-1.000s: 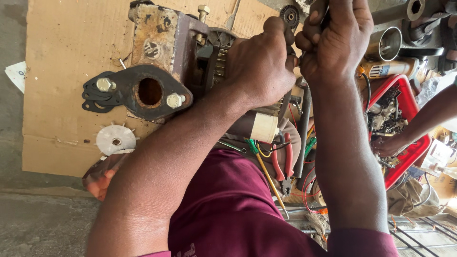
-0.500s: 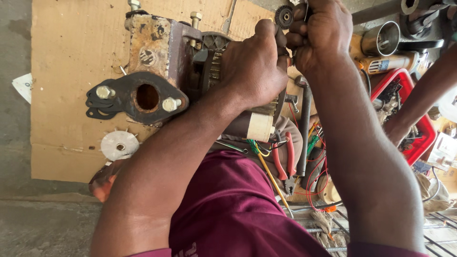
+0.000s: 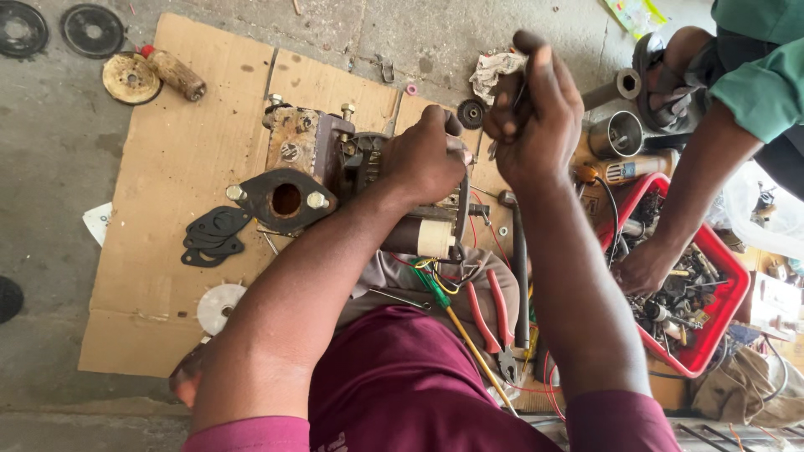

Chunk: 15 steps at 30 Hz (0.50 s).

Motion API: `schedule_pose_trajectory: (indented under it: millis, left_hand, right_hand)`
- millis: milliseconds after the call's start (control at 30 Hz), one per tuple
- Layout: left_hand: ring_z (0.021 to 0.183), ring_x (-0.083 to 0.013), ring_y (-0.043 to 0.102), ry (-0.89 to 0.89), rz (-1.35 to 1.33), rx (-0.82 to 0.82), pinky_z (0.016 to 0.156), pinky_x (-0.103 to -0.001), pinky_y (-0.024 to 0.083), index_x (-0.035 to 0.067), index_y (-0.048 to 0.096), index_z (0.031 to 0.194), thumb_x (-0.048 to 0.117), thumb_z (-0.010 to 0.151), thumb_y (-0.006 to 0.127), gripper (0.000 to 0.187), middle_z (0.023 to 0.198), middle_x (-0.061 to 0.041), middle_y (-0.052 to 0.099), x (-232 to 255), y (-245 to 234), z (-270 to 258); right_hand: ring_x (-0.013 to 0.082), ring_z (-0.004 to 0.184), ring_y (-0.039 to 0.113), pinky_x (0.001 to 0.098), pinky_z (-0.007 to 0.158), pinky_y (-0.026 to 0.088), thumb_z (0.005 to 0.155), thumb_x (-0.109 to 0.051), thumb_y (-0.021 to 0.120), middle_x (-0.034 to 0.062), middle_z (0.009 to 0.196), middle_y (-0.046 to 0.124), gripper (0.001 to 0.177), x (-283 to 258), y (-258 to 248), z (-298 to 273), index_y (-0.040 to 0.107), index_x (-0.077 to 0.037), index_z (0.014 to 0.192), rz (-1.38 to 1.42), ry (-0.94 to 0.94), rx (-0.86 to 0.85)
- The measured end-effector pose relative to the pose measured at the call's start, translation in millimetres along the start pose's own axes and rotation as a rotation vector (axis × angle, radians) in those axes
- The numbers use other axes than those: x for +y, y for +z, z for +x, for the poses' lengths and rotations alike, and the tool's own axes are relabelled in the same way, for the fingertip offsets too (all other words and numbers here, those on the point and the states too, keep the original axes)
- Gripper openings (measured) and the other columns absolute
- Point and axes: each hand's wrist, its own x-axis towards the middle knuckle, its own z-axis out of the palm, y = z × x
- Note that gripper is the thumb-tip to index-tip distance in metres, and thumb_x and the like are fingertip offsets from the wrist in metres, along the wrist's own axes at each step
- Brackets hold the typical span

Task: The person disassembles a water pump motor by hand and using a hammer and screwdriver, removing the casing and internal components while sitting on the floor.

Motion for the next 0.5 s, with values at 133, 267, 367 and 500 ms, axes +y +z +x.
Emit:
schedule_pose_trajectory:
  millis: [133,267,367,500]
  left_hand:
    - [0.098,-0.0307,0.073,-0.037,-0.038,-0.007,0.089,-0.046,0.053,0.010,0.054,0.117,0.024,0.082,0.075,0.043,0.103,-0.011,0.075,1,-5,1]
    - [0.097,-0.0303,0.074,-0.028,-0.018,-0.015,0.090,-0.046,0.052,0.009,0.054,0.119,0.019,0.081,0.073,0.044,0.101,-0.010,0.076,-1,-9,4]
    - [0.095,-0.0282,0.075,-0.021,-0.034,-0.038,0.088,-0.046,0.053,0.009,0.053,0.119,0.014,0.078,0.071,0.045,0.102,-0.008,0.076,-3,-9,7]
    - [0.092,-0.0279,0.075,-0.008,-0.039,-0.032,0.086,-0.046,0.054,0.007,0.053,0.118,0.015,0.079,0.072,0.044,0.098,-0.008,0.077,-6,-9,8]
  right_hand:
    - [0.0108,0.049,0.037,0.0263,0.047,0.032,0.116,-0.026,0.058,0.0109,0.077,0.059,0.033,22,-8,-5,0.064,0.001,0.134,0.010,-0.124,-0.133]
    - [0.0125,0.047,0.040,0.0276,0.044,0.035,0.115,-0.023,0.056,0.0142,0.074,0.061,0.031,40,-18,-4,0.065,0.002,0.130,0.016,-0.204,-0.160]
    - [0.0122,0.045,0.040,0.0261,0.042,0.034,0.116,-0.024,0.055,0.0152,0.074,0.059,0.030,47,-26,-5,0.065,0.002,0.125,0.017,-0.230,-0.222]
    - [0.0144,0.048,0.040,0.0281,0.045,0.034,0.115,-0.026,0.054,0.0178,0.073,0.057,0.031,54,-33,-8,0.064,0.002,0.121,-0.054,-0.300,-0.275]
